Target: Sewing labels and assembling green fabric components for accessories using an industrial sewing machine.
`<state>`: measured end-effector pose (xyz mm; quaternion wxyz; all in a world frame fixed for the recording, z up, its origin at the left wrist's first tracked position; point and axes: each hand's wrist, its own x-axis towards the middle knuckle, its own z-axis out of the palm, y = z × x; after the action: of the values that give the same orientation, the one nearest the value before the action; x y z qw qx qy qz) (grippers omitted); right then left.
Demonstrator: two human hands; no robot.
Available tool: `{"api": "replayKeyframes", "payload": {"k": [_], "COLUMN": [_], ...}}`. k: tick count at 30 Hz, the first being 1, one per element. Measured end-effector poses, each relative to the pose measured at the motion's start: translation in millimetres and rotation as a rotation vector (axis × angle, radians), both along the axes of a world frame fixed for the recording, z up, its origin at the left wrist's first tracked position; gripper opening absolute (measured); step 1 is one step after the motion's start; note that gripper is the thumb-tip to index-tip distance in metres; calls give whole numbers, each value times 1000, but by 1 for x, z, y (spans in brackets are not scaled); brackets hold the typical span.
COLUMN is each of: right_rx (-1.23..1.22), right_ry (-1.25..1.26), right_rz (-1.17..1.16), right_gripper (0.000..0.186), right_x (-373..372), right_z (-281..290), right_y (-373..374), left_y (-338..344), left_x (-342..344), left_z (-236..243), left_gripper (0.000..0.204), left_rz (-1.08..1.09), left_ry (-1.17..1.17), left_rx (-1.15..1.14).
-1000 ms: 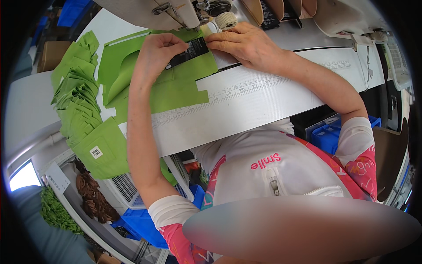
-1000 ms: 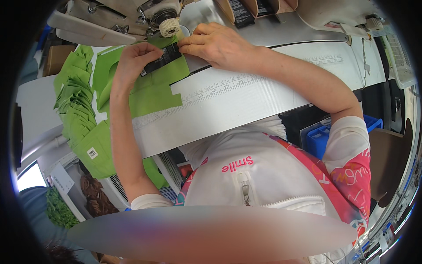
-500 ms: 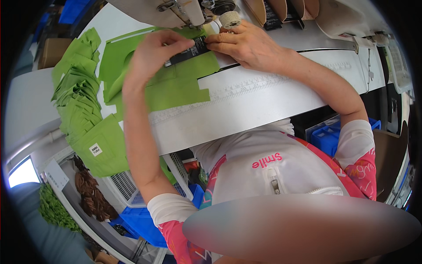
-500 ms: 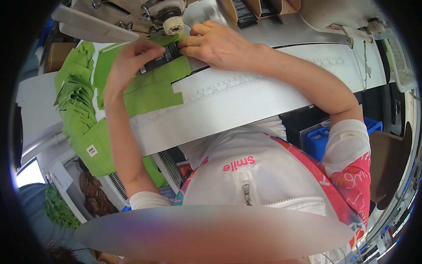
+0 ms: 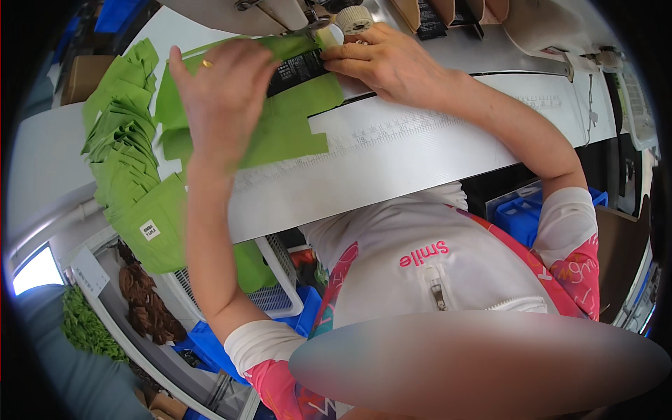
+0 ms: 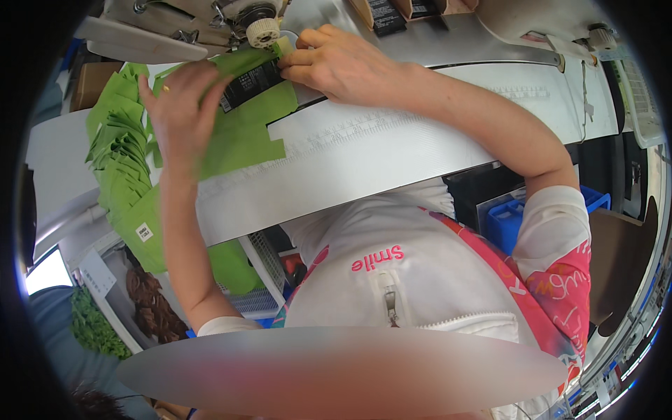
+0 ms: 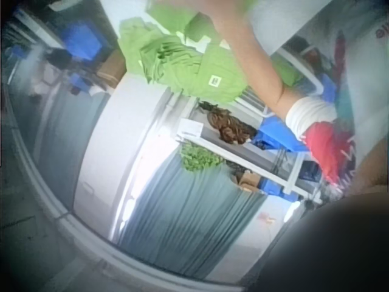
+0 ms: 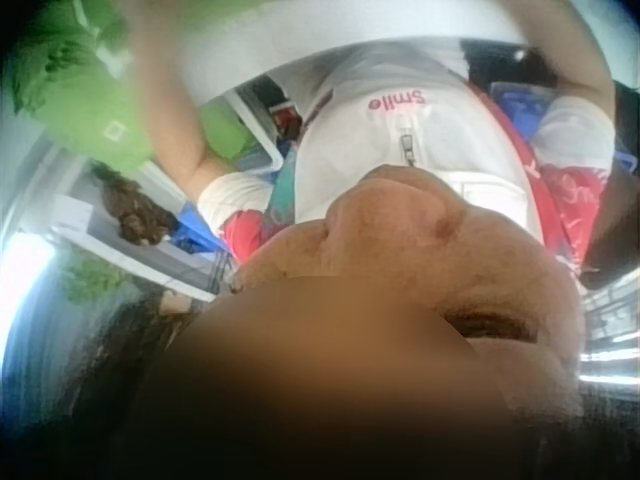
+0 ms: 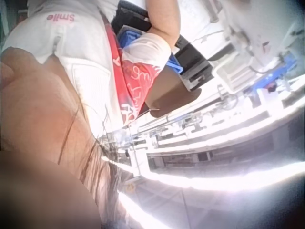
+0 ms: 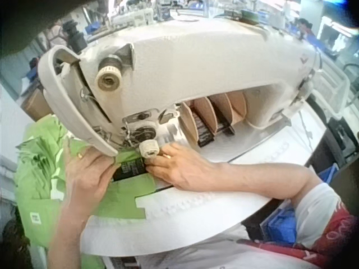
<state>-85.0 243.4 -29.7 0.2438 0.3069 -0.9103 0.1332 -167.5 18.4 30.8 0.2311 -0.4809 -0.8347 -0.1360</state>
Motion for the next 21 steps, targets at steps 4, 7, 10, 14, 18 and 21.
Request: {"api": "replayKeyframes", "payload": {"k": [4,7,10,14,18,21], "right_rx": [37,15,-24,18,29,19], "right_ry": [-84,-71,-3,-3,-7,-22], "right_rz": [-22,-25,-3,-21,-29,-30], "right_gripper": [32,32,28,28,31,31], "right_x": [1,2,0,-1,0,1], "right_z": [2,-1,-4,-4,-3,-3], "right_y": [-1,-1,-1,-1,-2,-2], "left_y": [-3,-7,-11,-3,5,7], "left_x": [43,53,46,9,4,19], "left_z": [-16,-37,-42,-17,-2,-1], "left_gripper": [11,12,15,20,23,24], "left_rz": [-7,-5,62,84,-110,-124], "left_ry": [183,124,9,90,251,250], "left_rx": [-55,-32,60,192,75,30]}}
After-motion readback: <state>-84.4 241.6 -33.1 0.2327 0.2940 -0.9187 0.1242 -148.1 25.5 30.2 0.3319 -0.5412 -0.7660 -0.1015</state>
